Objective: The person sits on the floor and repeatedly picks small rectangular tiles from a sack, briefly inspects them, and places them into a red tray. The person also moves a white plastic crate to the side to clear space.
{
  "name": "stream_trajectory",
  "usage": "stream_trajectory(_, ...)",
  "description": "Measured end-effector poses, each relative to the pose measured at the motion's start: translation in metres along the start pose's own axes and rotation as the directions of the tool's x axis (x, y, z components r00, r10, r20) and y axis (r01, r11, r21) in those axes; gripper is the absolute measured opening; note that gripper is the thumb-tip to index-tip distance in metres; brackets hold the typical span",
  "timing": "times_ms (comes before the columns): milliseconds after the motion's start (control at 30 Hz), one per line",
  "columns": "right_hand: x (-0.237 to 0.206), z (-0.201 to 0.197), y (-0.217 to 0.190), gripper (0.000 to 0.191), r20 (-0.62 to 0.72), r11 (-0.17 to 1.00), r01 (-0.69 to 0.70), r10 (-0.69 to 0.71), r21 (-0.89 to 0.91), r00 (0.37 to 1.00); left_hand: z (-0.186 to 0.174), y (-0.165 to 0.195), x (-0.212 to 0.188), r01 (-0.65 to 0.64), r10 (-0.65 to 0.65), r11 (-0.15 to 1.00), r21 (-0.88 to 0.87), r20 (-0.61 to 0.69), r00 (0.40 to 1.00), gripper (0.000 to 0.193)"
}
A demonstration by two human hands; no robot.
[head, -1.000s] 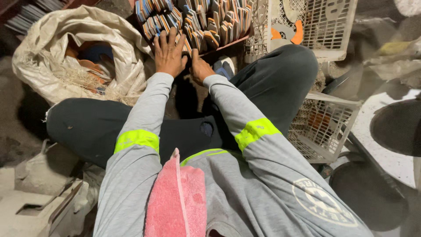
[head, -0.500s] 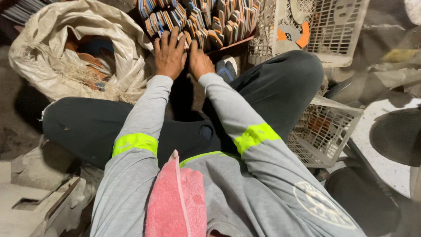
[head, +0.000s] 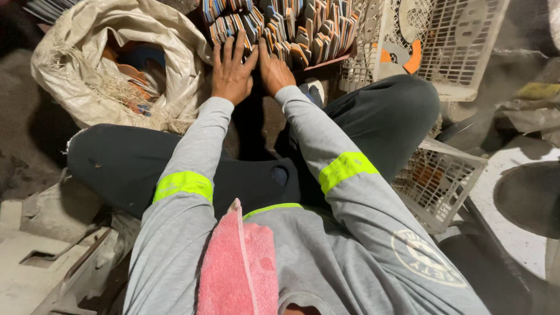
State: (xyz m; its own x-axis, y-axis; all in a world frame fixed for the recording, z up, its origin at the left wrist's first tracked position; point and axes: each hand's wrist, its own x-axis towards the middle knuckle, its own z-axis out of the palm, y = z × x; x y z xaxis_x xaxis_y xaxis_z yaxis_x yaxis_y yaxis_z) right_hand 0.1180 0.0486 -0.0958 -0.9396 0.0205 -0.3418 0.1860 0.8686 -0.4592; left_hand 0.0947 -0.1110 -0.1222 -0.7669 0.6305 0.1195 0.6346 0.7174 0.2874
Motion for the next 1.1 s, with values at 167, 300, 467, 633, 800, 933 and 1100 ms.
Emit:
stream_trajectory(167, 0.001, 0.005, 0.002, 0.065, 0.061, 0.994, -0.063, 0.069, -0.089, 0.996, -0.001, -0.001, 0.008, -0.062, 0.066, 0.996, 0.07, -0.058, 0.996, 0.058)
stream_trajectory(300, -0.003, 0.007, 0.005, 0.062, -0.004, 0.993, 0.028, -0.028, -0.114, 1.0, -0.003, -0.001, 0.015, -0.05, 0.057, 0.997, 0.066, -0.114, 0.992, 0.051)
stream_trajectory(467, 0.013, -0.009, 0.018, 0.059, 0.157, 0.945, 0.201, -0.165, -0.257, 0.974, -0.01, 0.003, 0.019, -0.07, 0.095, 0.985, 0.159, -0.152, 0.984, 0.039)
stream_trajectory(633, 0.015, -0.018, 0.006, 0.054, 0.137, 0.941, 0.25, -0.223, -0.229, 0.965, -0.017, 0.009, 0.019, -0.005, 0.03, 0.985, 0.17, -0.142, 0.989, 0.042)
stream_trajectory(800, 0.008, -0.02, -0.008, 0.058, 0.052, 0.96, 0.243, -0.238, -0.143, 0.97, -0.023, 0.007, 0.018, 0.018, -0.015, 0.997, 0.075, -0.044, 0.999, 0.037)
stream_trajectory(933, 0.004, -0.018, -0.007, 0.042, 0.097, 0.987, 0.069, -0.055, -0.145, 0.994, -0.023, 0.005, 0.015, -0.085, 0.086, 0.996, 0.038, -0.02, 0.996, 0.055)
stream_trajectory(1100, 0.002, -0.053, -0.027, 0.067, 0.035, 0.962, 0.084, -0.078, -0.258, 0.996, -0.028, 0.003, 0.01, -0.042, 0.039, 0.997, -0.06, -0.059, 0.997, 0.084)
